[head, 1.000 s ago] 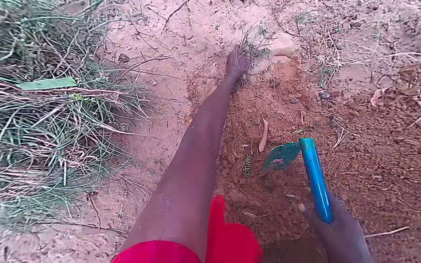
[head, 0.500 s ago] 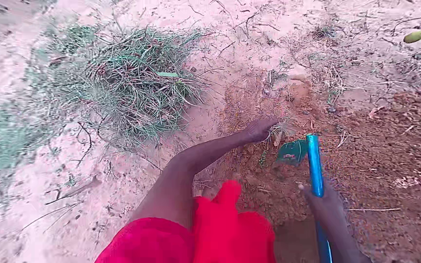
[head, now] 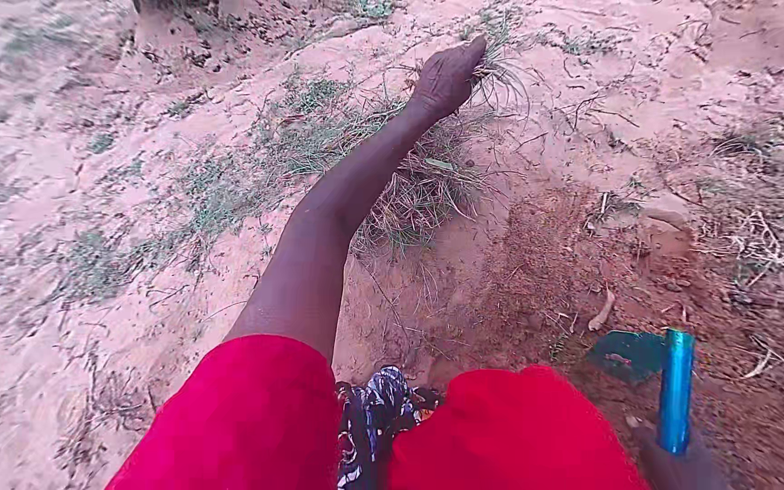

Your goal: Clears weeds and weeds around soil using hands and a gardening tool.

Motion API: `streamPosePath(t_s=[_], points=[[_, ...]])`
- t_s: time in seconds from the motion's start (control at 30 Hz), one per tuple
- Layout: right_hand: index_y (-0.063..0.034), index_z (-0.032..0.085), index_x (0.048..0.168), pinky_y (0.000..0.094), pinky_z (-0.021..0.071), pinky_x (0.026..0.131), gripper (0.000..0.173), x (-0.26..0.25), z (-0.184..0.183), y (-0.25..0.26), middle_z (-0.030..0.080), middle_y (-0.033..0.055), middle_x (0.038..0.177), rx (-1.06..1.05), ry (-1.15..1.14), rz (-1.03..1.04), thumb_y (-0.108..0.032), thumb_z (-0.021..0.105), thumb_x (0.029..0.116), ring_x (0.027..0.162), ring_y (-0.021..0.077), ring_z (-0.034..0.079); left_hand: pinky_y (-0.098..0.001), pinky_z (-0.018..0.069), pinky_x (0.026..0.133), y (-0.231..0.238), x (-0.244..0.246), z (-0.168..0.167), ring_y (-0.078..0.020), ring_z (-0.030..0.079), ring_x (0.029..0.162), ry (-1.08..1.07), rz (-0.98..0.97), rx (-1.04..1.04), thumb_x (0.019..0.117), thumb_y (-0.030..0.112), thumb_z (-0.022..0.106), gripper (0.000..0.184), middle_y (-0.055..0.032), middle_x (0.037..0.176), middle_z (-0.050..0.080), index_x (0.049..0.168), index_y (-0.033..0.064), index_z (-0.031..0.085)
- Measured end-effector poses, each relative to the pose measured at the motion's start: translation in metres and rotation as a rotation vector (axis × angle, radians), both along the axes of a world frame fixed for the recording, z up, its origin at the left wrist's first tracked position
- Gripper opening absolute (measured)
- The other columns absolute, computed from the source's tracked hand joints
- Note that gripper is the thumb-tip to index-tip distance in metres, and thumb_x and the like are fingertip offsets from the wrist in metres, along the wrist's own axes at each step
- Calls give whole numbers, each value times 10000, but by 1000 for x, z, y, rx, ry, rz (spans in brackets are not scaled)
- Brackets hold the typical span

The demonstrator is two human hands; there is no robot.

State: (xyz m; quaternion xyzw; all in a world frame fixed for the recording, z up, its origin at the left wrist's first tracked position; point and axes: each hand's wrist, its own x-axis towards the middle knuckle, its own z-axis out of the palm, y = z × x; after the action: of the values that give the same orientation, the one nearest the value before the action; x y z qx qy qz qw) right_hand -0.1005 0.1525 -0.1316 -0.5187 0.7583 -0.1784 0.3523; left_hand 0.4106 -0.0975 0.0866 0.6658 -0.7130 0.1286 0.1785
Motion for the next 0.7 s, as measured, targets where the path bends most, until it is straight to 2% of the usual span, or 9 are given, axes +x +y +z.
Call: streamPosePath(t_s=[0.1, 0.2, 0.3, 0.37, 0.43, 0.47, 0.53, 0.6, 0.7], points=[[72, 514, 1380, 500, 489, 778, 529, -1, -1, 0, 621, 243, 1055, -8, -10, -6, -150, 704, 938, 840, 273, 585, -730, 223, 1152, -4, 68, -16, -464, 293, 1509, 48, 299, 350, 971, 317, 637, 775, -252, 1595, 383, 1631, 141, 273], [36, 554, 1357, 584, 468, 785, 478, 3, -1, -2, 627, 276, 1047, 8, 28, -41, -158, 719, 952, 866, 353, 589, -728, 363, 1079, 21, 105, -99, -454, 403, 1443, 285, 474, 669, 989, 559, 541, 793, -249, 1568, 420, 1616, 142, 295], [1, 548, 1365, 603, 474, 738, 466, 4, -3, -6, 624, 278, 1019, 44, 37, -91, -178, 722, 972, 825, 379, 592, -752, 175, 1177, 29, 113, -142, -432, 159, 1567, 495, 496, 623, 973, 568, 552, 926, -211, 1706, 162, 1674, 179, 87], [-20, 519, 1415, 589, 487, 715, 507, 3, 0, -6, 626, 263, 1028, 90, 23, -110, -196, 712, 981, 804, 367, 600, -555, 400, 1110, 35, 97, -126, -317, 423, 1413, 490, 406, 604, 1050, 383, 500, 601, -162, 1543, 436, 1573, 130, 348], [-42, 509, 1426, 531, 494, 670, 508, 3, 3, -6, 619, 222, 1001, 118, -3, -103, -214, 700, 988, 738, 307, 584, -648, 319, 1153, 42, 93, -108, -436, 402, 1443, 442, 305, 457, 1029, 141, 583, 443, -265, 1509, 484, 1456, 37, 529], [-44, 512, 1418, 500, 497, 651, 496, 3, 3, -6, 613, 204, 983, 126, -25, -102, -216, 698, 991, 710, 279, 574, -746, 204, 1159, 47, 85, -101, -519, 277, 1496, 420, 318, 290, 966, 136, 658, 531, -331, 1560, 388, 1462, 11, 516], [-45, 518, 1403, 439, 489, 608, 481, 5, 6, -5, 588, 164, 930, 135, -67, -112, -210, 698, 989, 652, 226, 539, -719, 76, 1200, 63, 47, -94, -439, 75, 1581, 370, 355, -86, 820, 310, 681, 824, -240, 1688, 196, 1551, 70, 388], [-63, 515, 1397, 345, 474, 545, 448, 8, 10, -2, 564, 98, 871, 150, -90, -122, -200, 675, 1002, 579, 144, 508, -676, 118, 1218, 96, -8, -116, -470, 181, 1554, 274, 152, -377, 849, 342, 655, 689, -272, 1625, 330, 1446, 33, 502], [-55, 548, 1363, 304, 456, 528, 396, 12, 9, -2, 566, 76, 860, 130, -136, -158, -170, 666, 1003, 562, 116, 494, -645, 238, 1208, 135, -82, -192, -481, 406, 1452, 213, -329, -373, 932, 213, 641, 364, -270, 1461, 551, 1266, 68, 653]])
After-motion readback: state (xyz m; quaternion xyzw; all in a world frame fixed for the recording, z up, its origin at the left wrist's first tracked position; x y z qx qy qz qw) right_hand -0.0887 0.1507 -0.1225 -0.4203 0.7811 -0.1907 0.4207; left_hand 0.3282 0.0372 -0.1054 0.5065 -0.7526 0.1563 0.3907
